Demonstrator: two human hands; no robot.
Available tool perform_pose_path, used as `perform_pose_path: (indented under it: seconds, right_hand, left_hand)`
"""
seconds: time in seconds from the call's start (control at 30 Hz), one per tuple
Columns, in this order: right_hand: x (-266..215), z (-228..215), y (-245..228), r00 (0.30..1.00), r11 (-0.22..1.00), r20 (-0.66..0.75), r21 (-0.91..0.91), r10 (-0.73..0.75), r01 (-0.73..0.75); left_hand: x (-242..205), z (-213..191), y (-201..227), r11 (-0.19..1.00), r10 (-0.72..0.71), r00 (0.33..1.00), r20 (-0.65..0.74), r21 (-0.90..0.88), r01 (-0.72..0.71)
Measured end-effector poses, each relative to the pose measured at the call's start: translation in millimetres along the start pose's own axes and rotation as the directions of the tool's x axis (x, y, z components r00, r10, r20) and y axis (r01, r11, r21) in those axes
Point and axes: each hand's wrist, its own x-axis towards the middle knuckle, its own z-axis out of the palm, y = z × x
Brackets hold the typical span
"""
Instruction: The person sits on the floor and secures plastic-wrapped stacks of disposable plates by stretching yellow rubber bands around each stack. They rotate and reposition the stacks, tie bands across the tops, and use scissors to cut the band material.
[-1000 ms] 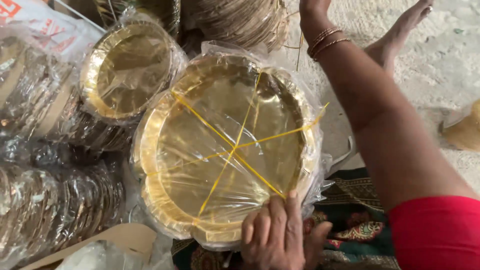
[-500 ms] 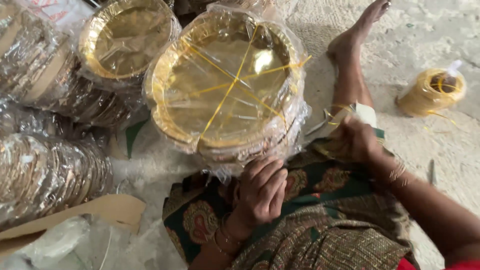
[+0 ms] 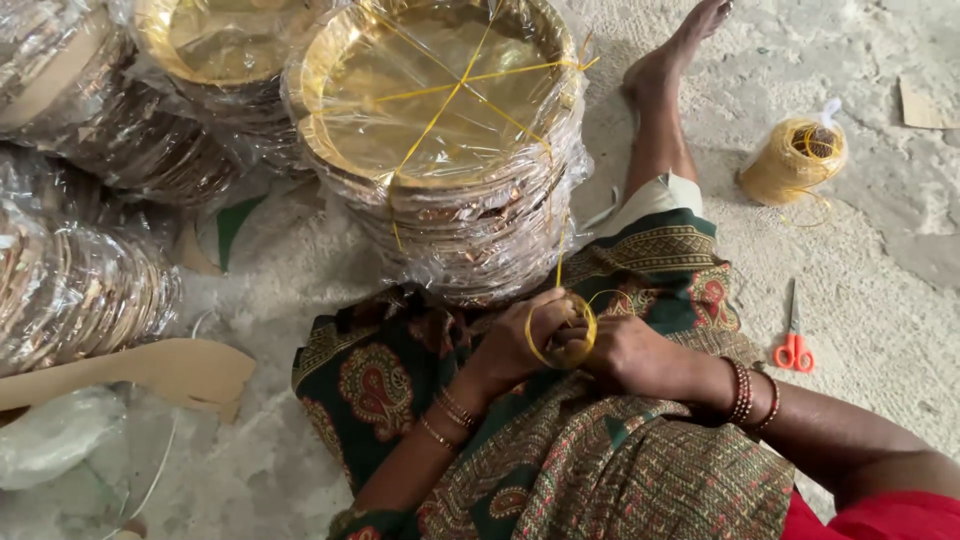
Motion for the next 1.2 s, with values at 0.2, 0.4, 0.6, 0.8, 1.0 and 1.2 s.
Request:
perform_pose_path:
  seconds: [0.2,0.4,0.6,0.8,1.0,1.2]
  right_hand:
    - [43.3,-52.7,-30.1,0.983,0.993,-0.148,0.021,-0.112,0.116]
    - [39.3,-54.5,70.7,0.524,0.591,-0.459,0.800,0.717,-0.108]
    - [67.7,-19.0,98.0,0.651,0.504,-0.296,0.849,0.699,-0.155]
    - [55.7,-10.4,105.1,0.819,0.409,-0.031,0.877,0.573,-0.253]
    - [63.7,-16.1,128.3,0.898,0.511,0.243,0.755,0.366,-0.412]
    - [63.9,-16.0,137.9,0.936,0.727,0.234,0.590,0.261,-0.350]
  left_hand:
    - [-26.5,-19.0,23.4,0.994,-0.072,0.989,-0.127,0.078,0.083]
    - [-83.6,-28.7,38.3,0.907,-0.417,0.820,-0.393,-0.238,0.347]
    - [-115.9,-39.6,49.7,0.565,-0.777,0.490,-0.396,-0.781,0.265]
    - [-105.7,-74.1,50.1,0.440,-0.869,0.339,-0.359,-0.875,0.201]
    - [-61.8,-103.8,32.4,0.599,-0.668,0.491,-0.560,-0.796,-0.093]
    - [1.6,-128.3,41.6,0.712,-0.513,0.612,-0.601,-0.697,-0.087]
